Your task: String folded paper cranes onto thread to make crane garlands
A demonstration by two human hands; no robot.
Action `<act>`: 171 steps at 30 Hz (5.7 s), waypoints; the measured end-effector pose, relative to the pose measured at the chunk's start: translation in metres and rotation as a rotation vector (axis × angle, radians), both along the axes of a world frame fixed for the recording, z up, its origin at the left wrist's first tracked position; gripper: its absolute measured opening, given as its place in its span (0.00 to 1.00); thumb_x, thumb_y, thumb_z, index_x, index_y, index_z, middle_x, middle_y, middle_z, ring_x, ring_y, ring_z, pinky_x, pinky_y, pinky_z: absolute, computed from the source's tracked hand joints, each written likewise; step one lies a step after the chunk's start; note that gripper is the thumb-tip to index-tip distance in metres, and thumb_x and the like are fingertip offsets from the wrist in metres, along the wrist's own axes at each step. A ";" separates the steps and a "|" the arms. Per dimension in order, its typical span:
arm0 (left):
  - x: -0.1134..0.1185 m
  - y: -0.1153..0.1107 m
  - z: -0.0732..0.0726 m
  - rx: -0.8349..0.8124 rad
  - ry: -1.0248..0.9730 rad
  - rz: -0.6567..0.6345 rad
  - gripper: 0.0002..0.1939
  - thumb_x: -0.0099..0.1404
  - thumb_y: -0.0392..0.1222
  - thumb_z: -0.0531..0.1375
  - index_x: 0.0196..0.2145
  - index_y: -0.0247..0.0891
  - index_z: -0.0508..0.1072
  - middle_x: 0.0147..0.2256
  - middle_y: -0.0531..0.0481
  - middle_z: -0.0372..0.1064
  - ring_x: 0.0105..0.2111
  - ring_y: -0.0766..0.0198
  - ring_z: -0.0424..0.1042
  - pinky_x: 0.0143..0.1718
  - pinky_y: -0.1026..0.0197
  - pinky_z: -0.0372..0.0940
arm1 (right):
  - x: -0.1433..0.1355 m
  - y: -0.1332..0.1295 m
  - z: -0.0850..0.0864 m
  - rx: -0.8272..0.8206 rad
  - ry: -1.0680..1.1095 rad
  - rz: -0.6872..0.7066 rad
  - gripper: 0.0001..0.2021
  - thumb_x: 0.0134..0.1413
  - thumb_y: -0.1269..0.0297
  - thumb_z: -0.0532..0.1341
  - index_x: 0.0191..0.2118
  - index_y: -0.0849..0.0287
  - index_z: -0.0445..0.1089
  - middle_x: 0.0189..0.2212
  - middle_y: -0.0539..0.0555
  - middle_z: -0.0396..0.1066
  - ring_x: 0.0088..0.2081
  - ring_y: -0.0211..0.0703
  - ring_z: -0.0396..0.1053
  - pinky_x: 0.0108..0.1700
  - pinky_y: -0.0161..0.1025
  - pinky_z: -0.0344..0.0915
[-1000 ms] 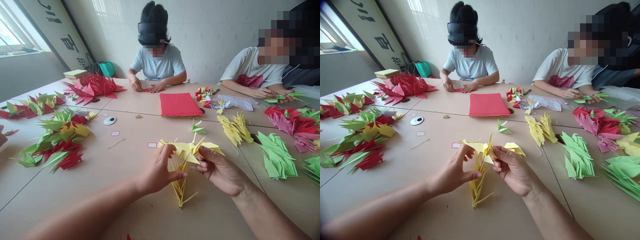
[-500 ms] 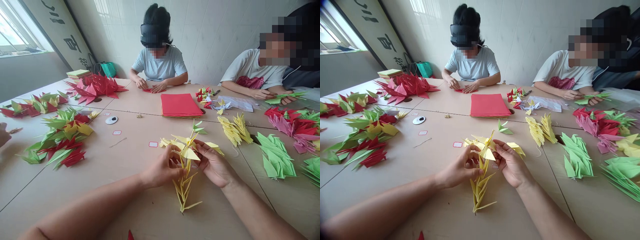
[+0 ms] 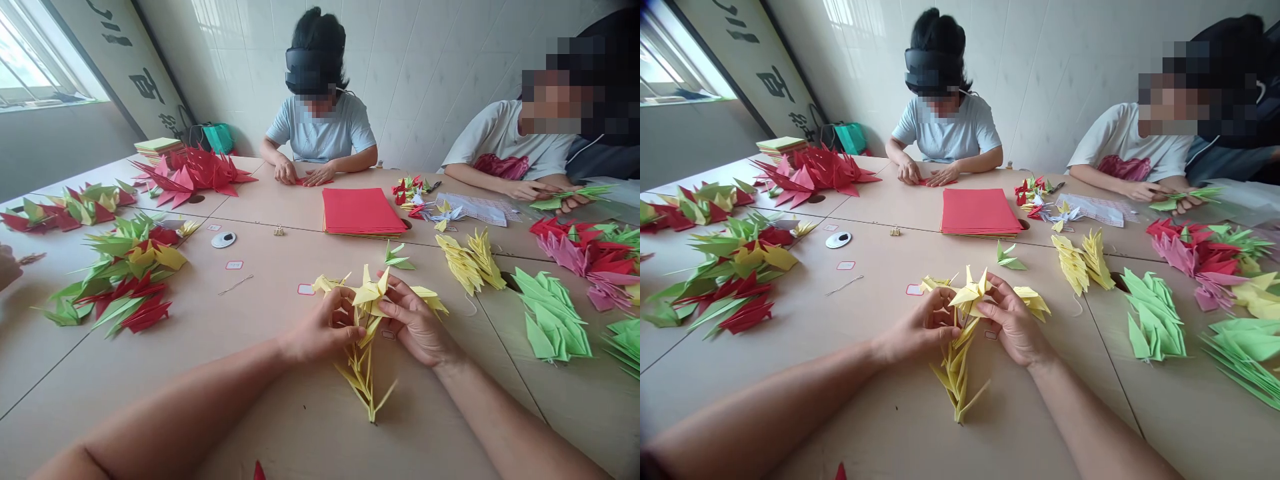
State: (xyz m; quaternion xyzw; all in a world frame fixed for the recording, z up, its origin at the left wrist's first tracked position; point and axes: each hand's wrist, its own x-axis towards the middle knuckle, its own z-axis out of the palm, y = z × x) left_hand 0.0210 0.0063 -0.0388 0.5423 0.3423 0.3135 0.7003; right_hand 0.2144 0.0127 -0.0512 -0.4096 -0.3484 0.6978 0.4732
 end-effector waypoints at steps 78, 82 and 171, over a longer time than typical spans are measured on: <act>-0.006 0.011 -0.007 0.045 -0.130 -0.026 0.19 0.59 0.47 0.65 0.41 0.39 0.61 0.39 0.47 0.69 0.37 0.63 0.71 0.38 0.59 0.65 | -0.010 -0.013 -0.001 0.555 -0.758 -0.070 0.11 0.56 0.53 0.59 0.36 0.53 0.72 0.26 0.52 0.72 0.28 0.44 0.68 0.31 0.39 0.66; -0.004 0.008 -0.006 0.092 -0.082 -0.007 0.19 0.59 0.49 0.65 0.40 0.39 0.62 0.37 0.48 0.68 0.37 0.63 0.70 0.38 0.58 0.66 | -0.005 -0.010 0.005 0.463 -0.699 0.009 0.13 0.55 0.50 0.60 0.35 0.55 0.72 0.28 0.52 0.72 0.29 0.43 0.68 0.32 0.38 0.65; -0.010 0.002 0.048 0.047 0.145 0.227 0.07 0.58 0.42 0.61 0.29 0.38 0.66 0.27 0.55 0.64 0.27 0.69 0.62 0.29 0.65 0.58 | 0.007 -0.029 0.067 0.321 -0.756 0.123 0.11 0.55 0.52 0.59 0.36 0.54 0.68 0.29 0.51 0.69 0.32 0.43 0.67 0.36 0.39 0.66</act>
